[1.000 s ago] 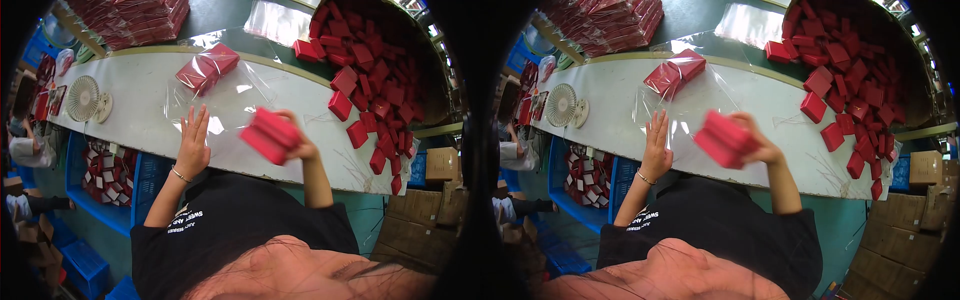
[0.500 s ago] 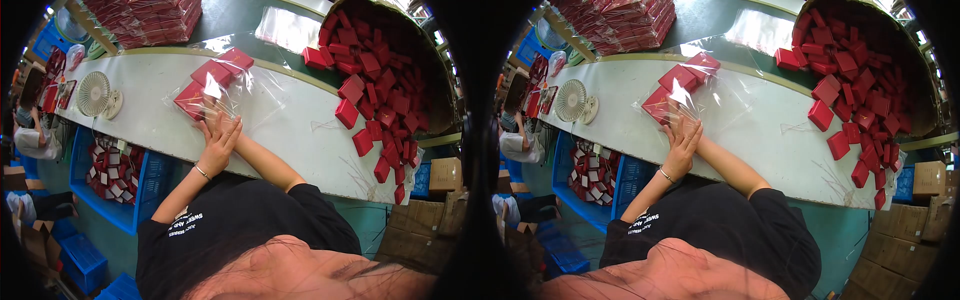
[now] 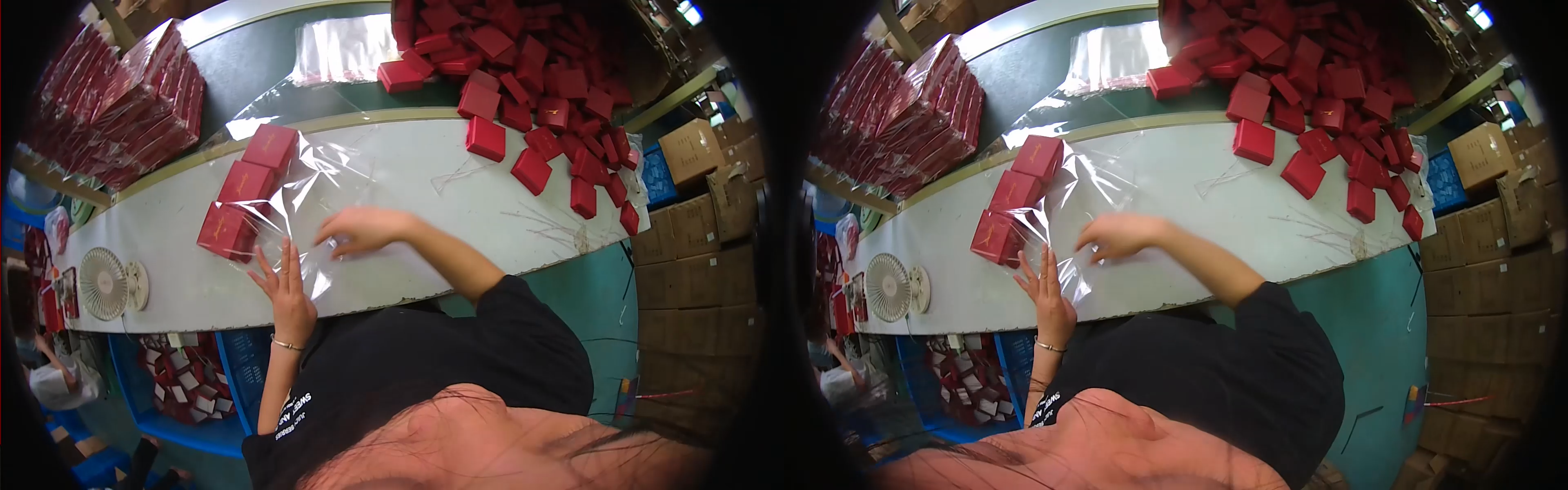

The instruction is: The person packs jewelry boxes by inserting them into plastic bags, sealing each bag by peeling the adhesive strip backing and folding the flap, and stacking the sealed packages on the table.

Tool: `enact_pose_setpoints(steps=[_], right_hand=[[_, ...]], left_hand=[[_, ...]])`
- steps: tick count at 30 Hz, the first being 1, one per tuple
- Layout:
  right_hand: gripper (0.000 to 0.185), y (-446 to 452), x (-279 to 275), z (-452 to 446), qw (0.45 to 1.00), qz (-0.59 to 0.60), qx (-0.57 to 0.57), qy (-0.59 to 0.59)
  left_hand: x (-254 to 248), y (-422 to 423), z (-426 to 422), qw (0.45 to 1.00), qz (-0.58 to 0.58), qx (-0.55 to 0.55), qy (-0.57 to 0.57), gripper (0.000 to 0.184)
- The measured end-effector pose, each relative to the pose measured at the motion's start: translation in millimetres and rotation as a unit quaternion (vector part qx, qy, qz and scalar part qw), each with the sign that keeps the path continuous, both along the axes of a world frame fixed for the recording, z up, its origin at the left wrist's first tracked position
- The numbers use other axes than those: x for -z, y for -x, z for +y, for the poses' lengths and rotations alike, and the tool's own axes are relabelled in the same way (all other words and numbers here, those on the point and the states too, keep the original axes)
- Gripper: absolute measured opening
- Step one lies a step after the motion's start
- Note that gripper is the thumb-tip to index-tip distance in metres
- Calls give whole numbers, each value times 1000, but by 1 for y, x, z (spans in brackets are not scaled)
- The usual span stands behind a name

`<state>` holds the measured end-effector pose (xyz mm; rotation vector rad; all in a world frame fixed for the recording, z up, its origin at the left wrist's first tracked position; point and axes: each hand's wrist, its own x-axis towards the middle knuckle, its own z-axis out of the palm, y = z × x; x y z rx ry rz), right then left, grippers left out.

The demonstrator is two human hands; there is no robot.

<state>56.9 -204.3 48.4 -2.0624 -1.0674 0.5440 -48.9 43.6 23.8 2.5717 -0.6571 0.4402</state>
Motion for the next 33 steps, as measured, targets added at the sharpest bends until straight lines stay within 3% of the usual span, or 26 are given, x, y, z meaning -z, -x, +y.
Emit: enact_pose_setpoints(steps=[1,2,4,5,6,8,10,13,16,18,19,22,24,25,27,30,31,33], right_hand=[[35,-13,-11,-44,983,118,139,29],[38,-27,-33,-83,958,6,265,111],[63,-73,-19,-174,835,-269,457,146],[85,-94,-10,-206,711,-316,528,341],[96,-116,9,-248,669,-307,567,370],[109,-121,-7,-269,682,-211,568,410],[113,-128,-11,-286,707,-260,505,421],[110,-105,-27,-276,704,-417,563,116],[108,-47,-22,-263,566,-468,673,83],[99,-19,9,-247,536,-349,746,185],[89,-14,38,-251,555,-259,742,273],[86,-14,57,-241,551,-297,763,165],[87,-27,53,-241,546,-307,755,195],[86,-34,57,-245,584,-342,718,163],[85,-59,60,-255,733,-384,558,58],[86,-68,46,-202,895,-299,330,-19],[87,-62,31,-184,927,-271,260,-2],[91,-62,35,-177,956,-218,193,-41]], left_hand=[[2,0,0,1000,4,2,10,99],[4,1,1,1000,9,2,19,97],[4,0,0,1000,10,7,18,98],[4,0,0,1000,10,9,16,99],[4,-1,1,1000,8,9,15,99],[3,-3,1,1000,8,10,14,100],[3,-6,0,1000,4,9,18,101],[4,-5,-1,1000,7,4,26,101],[2,-7,-1,999,17,1,30,101],[2,-7,-1,999,22,9,32,100],[2,-7,0,999,22,15,29,100],[4,-10,0,999,30,33,31,98],[1,-7,2,998,52,20,42,97],[8,-6,5,996,49,37,60,97],[22,-4,6,999,32,24,36,97],[22,0,4,999,3,13,39,100],[11,4,4,1000,-1,-3,-11,101],[16,5,5,1000,-7,-7,1,100]])
